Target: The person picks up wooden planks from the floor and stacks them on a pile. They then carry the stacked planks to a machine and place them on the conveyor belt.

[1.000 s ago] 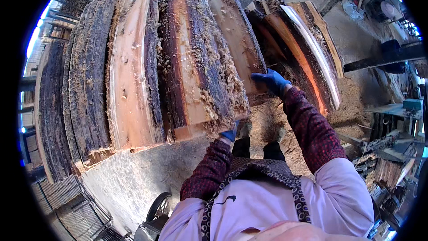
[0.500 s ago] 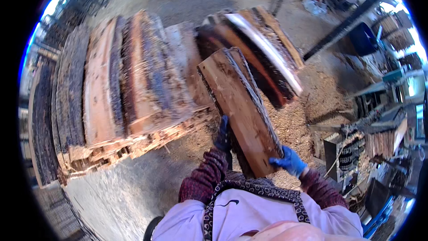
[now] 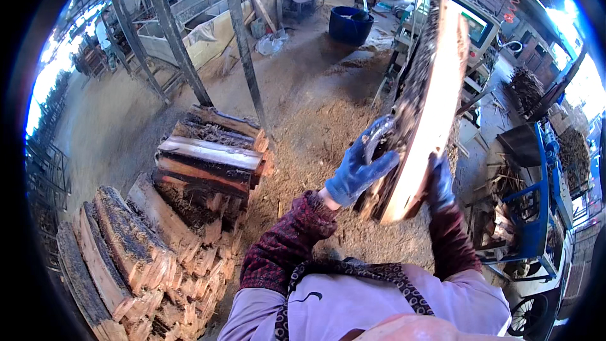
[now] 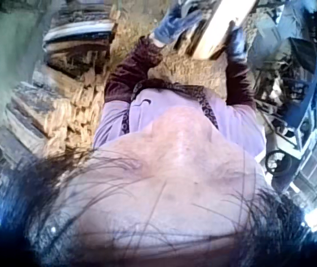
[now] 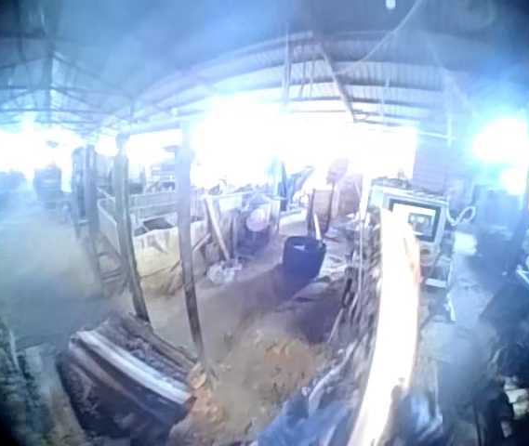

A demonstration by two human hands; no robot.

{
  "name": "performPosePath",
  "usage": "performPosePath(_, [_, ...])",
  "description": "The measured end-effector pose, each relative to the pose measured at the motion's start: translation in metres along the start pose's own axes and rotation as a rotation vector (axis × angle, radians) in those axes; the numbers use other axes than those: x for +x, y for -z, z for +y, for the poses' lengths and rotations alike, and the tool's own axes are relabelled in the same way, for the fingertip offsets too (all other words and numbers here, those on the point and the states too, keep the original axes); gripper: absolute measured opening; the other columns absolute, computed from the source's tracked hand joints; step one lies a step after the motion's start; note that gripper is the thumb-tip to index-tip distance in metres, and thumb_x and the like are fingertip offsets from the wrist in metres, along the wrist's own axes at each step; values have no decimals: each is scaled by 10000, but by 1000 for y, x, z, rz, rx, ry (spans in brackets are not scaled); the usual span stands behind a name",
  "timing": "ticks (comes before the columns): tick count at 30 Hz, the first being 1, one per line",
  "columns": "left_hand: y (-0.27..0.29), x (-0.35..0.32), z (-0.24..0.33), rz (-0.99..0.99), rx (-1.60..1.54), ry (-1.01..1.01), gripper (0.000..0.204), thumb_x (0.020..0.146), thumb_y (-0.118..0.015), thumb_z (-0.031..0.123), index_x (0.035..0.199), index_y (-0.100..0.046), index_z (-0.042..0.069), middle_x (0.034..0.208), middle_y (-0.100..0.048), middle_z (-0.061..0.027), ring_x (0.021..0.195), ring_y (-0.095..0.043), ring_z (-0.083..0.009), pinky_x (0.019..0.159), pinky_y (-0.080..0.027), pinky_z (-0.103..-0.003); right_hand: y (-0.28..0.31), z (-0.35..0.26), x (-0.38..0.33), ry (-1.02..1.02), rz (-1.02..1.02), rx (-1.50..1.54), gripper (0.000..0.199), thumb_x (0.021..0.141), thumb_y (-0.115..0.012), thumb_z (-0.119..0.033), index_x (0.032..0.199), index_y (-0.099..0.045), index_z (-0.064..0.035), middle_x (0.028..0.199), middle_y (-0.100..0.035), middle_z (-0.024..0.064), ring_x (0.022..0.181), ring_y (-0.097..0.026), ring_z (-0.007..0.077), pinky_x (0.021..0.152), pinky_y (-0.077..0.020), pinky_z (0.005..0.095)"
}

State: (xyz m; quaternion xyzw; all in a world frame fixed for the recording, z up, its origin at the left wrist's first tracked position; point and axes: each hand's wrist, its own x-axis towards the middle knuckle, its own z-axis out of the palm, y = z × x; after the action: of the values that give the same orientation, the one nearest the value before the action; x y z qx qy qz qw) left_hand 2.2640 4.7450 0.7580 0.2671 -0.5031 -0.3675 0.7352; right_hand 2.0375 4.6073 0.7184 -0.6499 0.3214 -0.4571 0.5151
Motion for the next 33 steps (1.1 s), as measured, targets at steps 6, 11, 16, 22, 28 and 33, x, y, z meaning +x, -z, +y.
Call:
performPosePath(6, [66, -42, -66, 132, 79, 189, 540, 1005, -621, 81, 1506, -438, 2, 1395, -595, -106, 1289, -565, -210, 1098, -454, -354, 99, -36, 298, -168, -55, -48, 405, 1030, -588, -323, 1274, -602, 1, 1028, -683, 67, 904, -637, 201, 811, -539, 359])
performPosePath(11, [123, -205, -42, 600, 288, 352, 516, 998, -655, 121, 1476, -482, 31, 1329, -629, -101, 1210, -608, -212, 1022, -515, -344, 8, 12, 384, 315, 21, -1274, 493, 988, -655, -313, 1346, -540, 7, 1138, -656, 96, 1019, -613, 221, 893, -511, 363])
performPosePath(16, [153, -420, 47, 1438, 1011, 213, 516, 968, -700, 135, 1439, -521, 24, 1332, -614, -100, 1190, -592, -185, 974, -525, -323, -218, 33, 202, 747, -488, -379, 618, 946, -722, -303, 1417, -478, 13, 1247, -629, 125, 1133, -590, 240, 975, -483, 366])
performPosePath(22, [130, -503, 225, 1867, 1839, -201, 580, 921, -735, 73, 1447, -502, 0, 1354, -604, -119, 1202, -586, -182, 970, -516, -323, -446, 13, -109, 19, -1606, 249, 791, 896, -802, -291, 1503, -403, 21, 1379, -597, 160, 1271, -562, 264, 1074, -450, 370])
performPosePath(28, [169, -521, 276, 1672, 1791, -111, 619, 878, -766, 80, 1435, -506, 8, 1044, -715, -104, 955, -682, -192, 840, -564, -330, -630, 42, -290, 293, -1696, 123, 1153, 741, -929, -370, 1607, -241, -45, 1477, -543, 224, 1368, -525, 316, 1112, -432, 420])
performPosePath(33, [148, -517, 294, 1706, 1582, -38, 638, 893, -751, 55, 1461, -473, -31, 1300, -641, -146, 1098, -666, -193, 897, -568, -323, -664, 34, -315, 282, -1790, -19, 1214, 690, -959, -279, 1610, -202, -47, 1398, -613, 195, 1275, -604, 280, 1040, -498, 404])
